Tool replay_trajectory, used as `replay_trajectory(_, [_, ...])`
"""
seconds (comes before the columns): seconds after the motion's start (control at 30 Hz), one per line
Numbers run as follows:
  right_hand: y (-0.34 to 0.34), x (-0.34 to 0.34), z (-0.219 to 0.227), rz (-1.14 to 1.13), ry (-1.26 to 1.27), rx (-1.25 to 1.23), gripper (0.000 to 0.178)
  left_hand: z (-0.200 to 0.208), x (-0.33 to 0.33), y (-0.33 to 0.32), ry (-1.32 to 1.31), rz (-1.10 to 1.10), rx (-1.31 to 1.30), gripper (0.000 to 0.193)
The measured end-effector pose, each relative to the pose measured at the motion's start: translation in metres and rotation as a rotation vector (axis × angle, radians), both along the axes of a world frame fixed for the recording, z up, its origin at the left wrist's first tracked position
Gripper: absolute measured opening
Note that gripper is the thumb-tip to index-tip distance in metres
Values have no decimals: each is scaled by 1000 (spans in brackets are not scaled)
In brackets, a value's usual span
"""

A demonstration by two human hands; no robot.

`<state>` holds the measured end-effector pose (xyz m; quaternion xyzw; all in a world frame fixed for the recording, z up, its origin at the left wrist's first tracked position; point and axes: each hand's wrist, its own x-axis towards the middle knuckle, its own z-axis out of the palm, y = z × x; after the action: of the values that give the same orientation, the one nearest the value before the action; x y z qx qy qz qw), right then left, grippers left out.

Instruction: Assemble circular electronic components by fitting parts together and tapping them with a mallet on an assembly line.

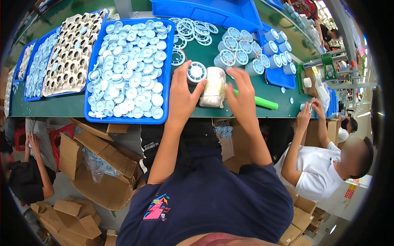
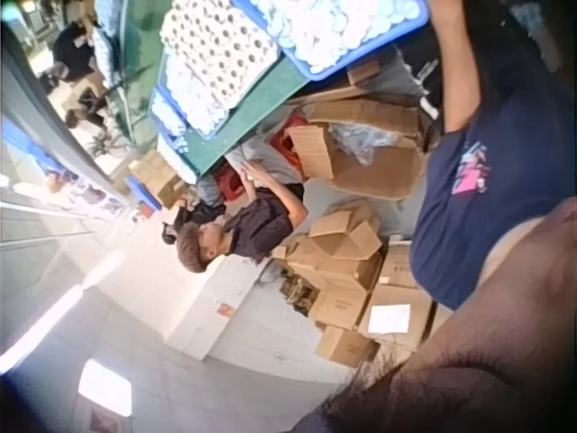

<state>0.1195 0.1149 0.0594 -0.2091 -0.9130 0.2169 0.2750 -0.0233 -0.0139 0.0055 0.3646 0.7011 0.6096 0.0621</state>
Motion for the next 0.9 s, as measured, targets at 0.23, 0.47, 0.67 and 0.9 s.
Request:
replay_trajectory(0.23, [1,41,-17,-14,-268,168,57,4,0,1,-74,-62,32,62])
replay_trajectory(0.47, [-12,28,41,-133,-29,-305,26,2,-3,0,-40,-66,22,62])
replay_trajectory(0.67, [26,-37,71,63,-210,-227,34,-1,1,6,-22,-63,25,65])
replay_trajectory(0.9, [3,7,46,-123,-301,-405,36,-4,0,4,51,-32,31,68])
